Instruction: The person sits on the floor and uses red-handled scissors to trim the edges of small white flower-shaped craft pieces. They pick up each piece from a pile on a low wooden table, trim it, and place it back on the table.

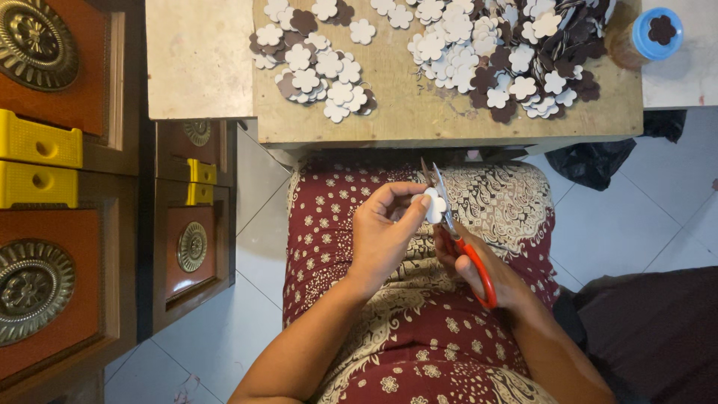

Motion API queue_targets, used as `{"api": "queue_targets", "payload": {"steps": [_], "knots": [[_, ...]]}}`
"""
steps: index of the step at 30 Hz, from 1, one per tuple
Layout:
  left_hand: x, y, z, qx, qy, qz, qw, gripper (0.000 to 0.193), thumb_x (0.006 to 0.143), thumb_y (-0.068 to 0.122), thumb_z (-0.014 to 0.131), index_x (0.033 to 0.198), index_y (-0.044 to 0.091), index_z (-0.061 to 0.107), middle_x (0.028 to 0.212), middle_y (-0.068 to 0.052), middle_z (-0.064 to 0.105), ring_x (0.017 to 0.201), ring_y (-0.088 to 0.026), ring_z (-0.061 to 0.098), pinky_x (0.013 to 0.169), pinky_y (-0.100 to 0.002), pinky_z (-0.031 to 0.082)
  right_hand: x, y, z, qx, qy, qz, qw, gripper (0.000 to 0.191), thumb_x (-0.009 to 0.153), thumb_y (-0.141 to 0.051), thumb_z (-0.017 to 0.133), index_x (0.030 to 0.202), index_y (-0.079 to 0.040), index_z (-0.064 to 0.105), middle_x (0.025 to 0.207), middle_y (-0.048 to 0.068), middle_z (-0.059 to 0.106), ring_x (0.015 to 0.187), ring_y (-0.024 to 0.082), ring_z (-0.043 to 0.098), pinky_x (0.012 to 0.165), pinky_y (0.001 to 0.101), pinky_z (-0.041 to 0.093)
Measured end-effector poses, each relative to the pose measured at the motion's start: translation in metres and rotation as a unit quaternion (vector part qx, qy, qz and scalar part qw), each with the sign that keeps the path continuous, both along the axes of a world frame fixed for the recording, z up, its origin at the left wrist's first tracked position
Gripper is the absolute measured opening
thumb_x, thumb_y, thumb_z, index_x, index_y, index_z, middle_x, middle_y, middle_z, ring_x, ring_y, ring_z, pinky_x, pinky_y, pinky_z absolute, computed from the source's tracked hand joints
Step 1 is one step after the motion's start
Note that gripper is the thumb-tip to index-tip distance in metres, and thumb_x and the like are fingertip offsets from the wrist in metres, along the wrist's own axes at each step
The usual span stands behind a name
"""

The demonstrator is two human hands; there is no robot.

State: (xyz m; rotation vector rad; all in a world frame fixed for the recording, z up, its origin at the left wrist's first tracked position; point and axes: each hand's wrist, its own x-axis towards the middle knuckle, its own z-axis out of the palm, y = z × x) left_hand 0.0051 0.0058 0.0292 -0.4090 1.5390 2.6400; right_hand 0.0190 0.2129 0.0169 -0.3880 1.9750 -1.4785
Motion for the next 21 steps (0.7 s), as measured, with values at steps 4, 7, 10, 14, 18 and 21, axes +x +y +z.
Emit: {"api": "queue_targets", "payload": {"steps": [4, 7, 10, 14, 18, 21], "knots": [[0.000, -0.004, 0.002, 0.018, 0.003, -0.004, 1.000, 0.020, 0.097, 0.005, 0.071, 0.115, -0.004, 0.069, 0.100, -0.006, 0.074, 0.088, -0.007, 0.069, 0.077, -0.021, 0.057, -0.002, -0.001, 0.001, 0.019, 0.016, 0.016, 1.000, 0.106, 0.081, -0.094, 0.036, 0.130, -0.001, 0.049, 0.091, 0.006, 0.051, 0.076, 0.016, 0.050, 0.062, 0.0320, 0.046], [-0.001, -0.007, 0.003, -0.007, -0.005, -0.002, 1.000, 0.022, 0.095, 0.005, 0.071, 0.116, -0.003, 0.070, 0.101, -0.006, 0.074, 0.087, -0.007, 0.069, 0.075, -0.021, 0.056, -0.004, -0.001, 0.002, 0.013, 0.017, 0.022, 1.000, 0.104, 0.081, -0.094, 0.037, 0.129, -0.001, 0.049, 0.089, 0.005, 0.051, 0.074, 0.015, 0.050, 0.060, 0.0316, 0.046], [-0.002, -0.008, 0.004, -0.014, 0.000, 0.004, 1.000, 0.023, 0.095, 0.005, 0.072, 0.118, -0.002, 0.070, 0.100, -0.006, 0.075, 0.085, -0.007, 0.068, 0.073, -0.021, 0.056, -0.005, -0.002, 0.004, 0.039, 0.031, 0.030, 0.998, 0.103, 0.080, -0.094, 0.033, 0.126, -0.003, 0.050, 0.083, 0.003, 0.051, 0.069, 0.014, 0.050, 0.056, 0.0313, 0.044], [-0.002, -0.009, 0.005, -0.028, 0.011, 0.008, 1.000, 0.024, 0.095, 0.005, 0.071, 0.118, -0.002, 0.069, 0.101, -0.005, 0.074, 0.086, -0.006, 0.069, 0.076, -0.020, 0.057, -0.006, -0.003, 0.007, 0.029, 0.046, 0.035, 0.998, 0.100, 0.083, -0.094, 0.033, 0.124, -0.004, 0.051, 0.083, 0.002, 0.051, 0.068, 0.013, 0.048, 0.056, 0.0312, 0.042], [-0.004, -0.011, 0.005, -0.020, 0.007, 0.011, 1.000, 0.024, 0.095, 0.005, 0.071, 0.118, -0.002, 0.069, 0.100, -0.005, 0.074, 0.085, -0.006, 0.068, 0.073, -0.020, 0.057, -0.006, -0.003, 0.008, 0.024, 0.044, 0.038, 0.998, 0.095, 0.084, -0.093, 0.033, 0.116, -0.005, 0.052, 0.079, 0.000, 0.049, 0.064, 0.012, 0.047, 0.052, 0.0307, 0.041], [-0.004, -0.013, 0.004, -0.034, -0.002, 0.015, 0.999, 0.023, 0.095, 0.005, 0.072, 0.117, -0.002, 0.069, 0.098, -0.004, 0.074, 0.083, -0.006, 0.068, 0.071, -0.020, 0.056, -0.007, -0.002, 0.004, 0.027, 0.041, 0.050, 0.998, 0.091, 0.083, -0.093, 0.032, 0.109, -0.007, 0.051, 0.073, -0.001, 0.046, 0.058, 0.011, 0.047, 0.047, 0.0299, 0.043]]}}
